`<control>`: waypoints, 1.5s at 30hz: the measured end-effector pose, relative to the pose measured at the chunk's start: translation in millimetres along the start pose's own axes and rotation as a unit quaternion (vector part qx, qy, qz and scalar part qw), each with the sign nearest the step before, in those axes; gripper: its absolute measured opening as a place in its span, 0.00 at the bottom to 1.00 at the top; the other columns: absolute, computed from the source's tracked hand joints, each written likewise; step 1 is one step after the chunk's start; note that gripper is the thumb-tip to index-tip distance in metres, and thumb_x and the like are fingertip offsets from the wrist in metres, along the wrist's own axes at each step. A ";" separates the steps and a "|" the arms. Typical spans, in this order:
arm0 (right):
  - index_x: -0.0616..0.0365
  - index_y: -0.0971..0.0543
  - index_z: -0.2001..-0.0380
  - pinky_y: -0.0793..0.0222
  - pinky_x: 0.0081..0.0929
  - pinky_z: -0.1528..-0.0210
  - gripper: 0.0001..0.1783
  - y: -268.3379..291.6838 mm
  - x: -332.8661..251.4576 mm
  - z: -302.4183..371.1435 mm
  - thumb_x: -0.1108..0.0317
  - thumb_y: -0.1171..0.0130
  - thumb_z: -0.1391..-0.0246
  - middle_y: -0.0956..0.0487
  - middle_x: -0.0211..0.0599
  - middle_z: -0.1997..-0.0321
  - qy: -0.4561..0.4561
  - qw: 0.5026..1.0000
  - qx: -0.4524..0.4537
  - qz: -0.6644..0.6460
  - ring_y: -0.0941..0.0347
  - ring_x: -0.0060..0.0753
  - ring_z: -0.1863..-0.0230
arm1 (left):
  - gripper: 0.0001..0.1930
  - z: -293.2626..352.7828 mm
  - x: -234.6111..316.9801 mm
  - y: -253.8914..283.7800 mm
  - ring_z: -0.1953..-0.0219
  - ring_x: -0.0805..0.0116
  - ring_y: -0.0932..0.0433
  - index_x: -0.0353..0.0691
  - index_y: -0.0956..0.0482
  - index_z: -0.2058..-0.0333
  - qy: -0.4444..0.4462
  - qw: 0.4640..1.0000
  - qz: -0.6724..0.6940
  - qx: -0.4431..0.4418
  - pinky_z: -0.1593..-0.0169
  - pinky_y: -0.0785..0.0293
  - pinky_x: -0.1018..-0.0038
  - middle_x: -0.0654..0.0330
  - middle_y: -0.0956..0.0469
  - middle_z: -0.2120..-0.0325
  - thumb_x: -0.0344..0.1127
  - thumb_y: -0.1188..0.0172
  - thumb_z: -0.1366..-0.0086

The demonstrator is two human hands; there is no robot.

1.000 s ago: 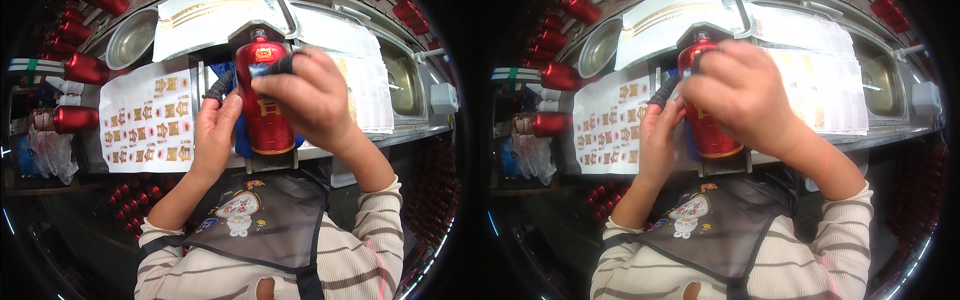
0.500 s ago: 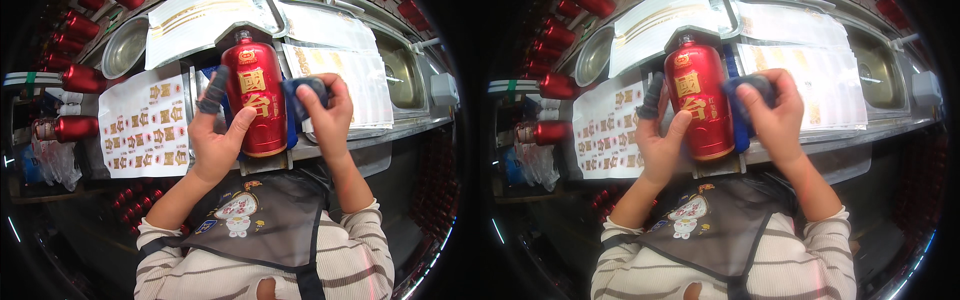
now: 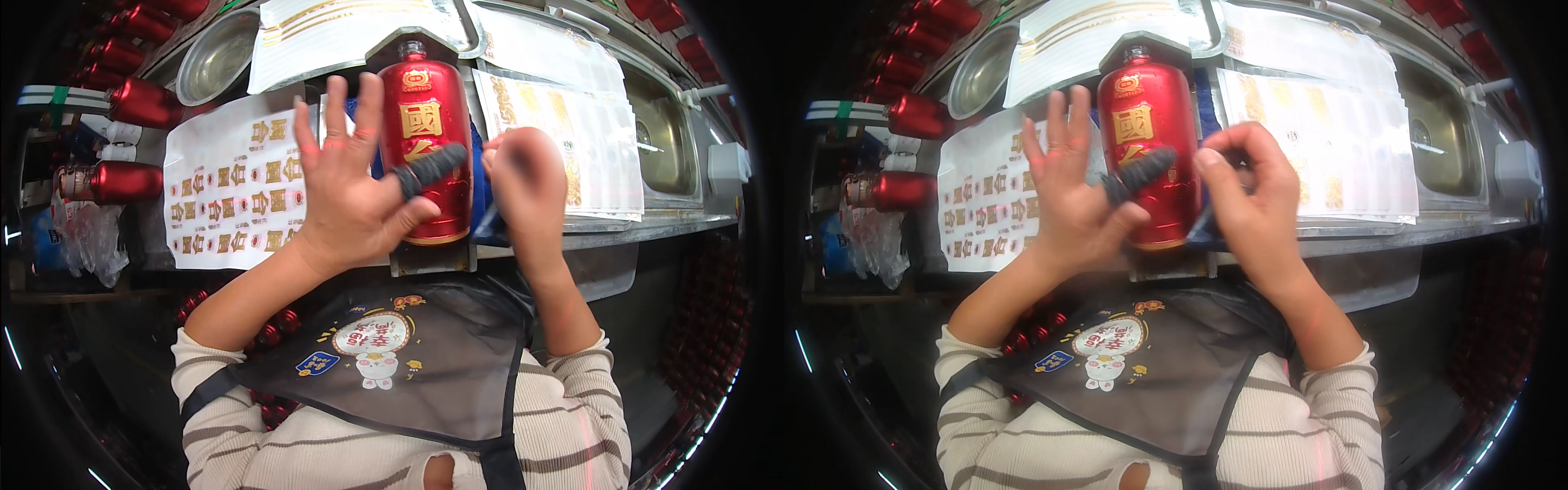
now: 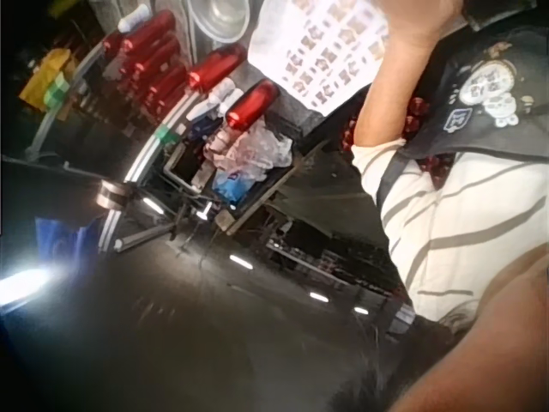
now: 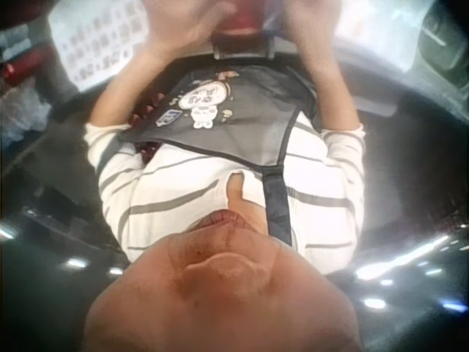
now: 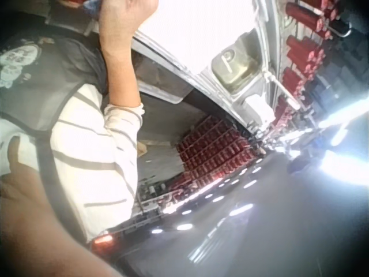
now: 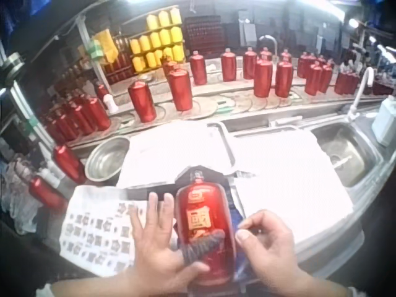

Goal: The person applies gold stickers to red cylindrical containers. They peel stickers from a sheet, place them on the container, and smooth them with a blue cloth. The person handles multiple containers one at a time, rotating them to apply labels on different sides.

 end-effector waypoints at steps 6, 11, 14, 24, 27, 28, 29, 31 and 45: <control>0.59 0.30 0.56 0.35 0.13 0.69 0.22 -16.8 8.1 -10.9 0.62 0.30 0.46 0.26 0.33 0.57 0.056 0.992 -0.016 0.114 0.32 0.13 0.71 | 0.24 16.2 -27.0 -10.1 0.27 0.31 0.57 0.58 0.14 0.51 0.067 0.996 0.058 -0.019 0.33 0.71 0.33 0.35 0.54 0.28 0.62 0.53 0.29; 0.60 0.32 0.55 0.35 0.12 0.70 0.25 -19.2 11.3 -12.4 0.60 0.29 0.46 0.28 0.35 0.57 0.029 0.995 -0.031 0.089 0.32 0.12 0.72 | 0.24 31.6 -32.6 -5.2 0.27 0.32 0.58 0.56 0.14 0.51 0.096 0.992 0.087 0.002 0.33 0.73 0.34 0.35 0.55 0.28 0.62 0.53 0.29; 0.61 0.33 0.54 0.35 0.12 0.70 0.25 -20.0 11.3 -10.7 0.61 0.30 0.45 0.28 0.35 0.57 0.017 0.996 -0.032 0.076 0.31 0.12 0.72 | 0.24 10.9 -23.9 0.0 0.27 0.33 0.57 0.55 0.14 0.52 0.049 0.996 0.072 0.008 0.33 0.71 0.33 0.36 0.53 0.28 0.62 0.51 0.29; 0.61 0.34 0.53 0.31 0.14 0.67 0.25 -24.8 16.7 -6.6 0.62 0.32 0.43 0.30 0.36 0.55 -0.026 0.999 -0.030 0.023 0.25 0.17 0.67 | 0.24 -13.6 -53.7 -9.1 0.29 0.33 0.48 0.43 0.13 0.70 0.021 0.993 0.112 0.026 0.32 0.68 0.33 0.41 0.49 0.28 0.58 0.45 0.32; 0.61 0.34 0.53 0.32 0.14 0.67 0.25 -26.2 15.3 -5.5 0.61 0.32 0.43 0.30 0.36 0.56 -0.033 0.999 -0.025 0.025 0.26 0.17 0.68 | 0.25 -1.3 -62.2 -6.4 0.29 0.34 0.49 0.42 0.13 0.70 0.055 0.989 0.138 0.025 0.32 0.68 0.33 0.41 0.49 0.28 0.58 0.45 0.32; 0.60 0.34 0.53 0.31 0.14 0.68 0.25 -24.8 16.2 -5.9 0.61 0.32 0.43 0.30 0.36 0.56 -0.029 0.999 -0.026 0.038 0.26 0.17 0.68 | 0.25 -5.0 -55.4 -1.2 0.28 0.34 0.49 0.42 0.13 0.70 0.037 0.991 0.129 0.027 0.32 0.69 0.33 0.41 0.49 0.28 0.58 0.45 0.32; 0.60 0.34 0.53 0.31 0.14 0.68 0.25 -22.4 18.7 -6.0 0.60 0.32 0.43 0.30 0.36 0.56 -0.025 0.998 -0.027 0.051 0.27 0.17 0.68 | 0.25 -11.4 -46.9 4.0 0.28 0.34 0.49 0.42 0.13 0.70 0.019 0.992 0.120 0.029 0.32 0.69 0.33 0.42 0.49 0.28 0.58 0.45 0.32; 0.61 0.34 0.53 0.32 0.15 0.68 0.26 -22.9 16.7 -6.2 0.60 0.32 0.43 0.31 0.35 0.57 -0.021 0.999 -0.023 0.044 0.28 0.17 0.69 | 0.25 -19.5 -39.1 0.9 0.28 0.34 0.49 0.41 0.14 0.71 -0.011 0.994 0.107 0.032 0.32 0.70 0.33 0.44 0.49 0.28 0.58 0.45 0.32; 0.58 0.26 0.57 0.36 0.11 0.68 0.14 -4.0 45.0 -21.4 0.64 0.35 0.41 0.25 0.29 0.63 -0.124 0.982 -0.078 -0.122 0.32 0.12 0.70 | 0.27 -40.8 -56.5 -6.6 0.30 0.33 0.47 0.35 0.19 0.75 0.021 0.990 0.118 0.076 0.32 0.69 0.34 0.47 0.48 0.28 0.56 0.45 0.30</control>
Point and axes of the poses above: each hand's wrist, its own z-axis away from the middle knuckle, its own y-axis out of the back of the hand, x = y × z, the point moved 9 cm from there along -z, towards the middle knuckle
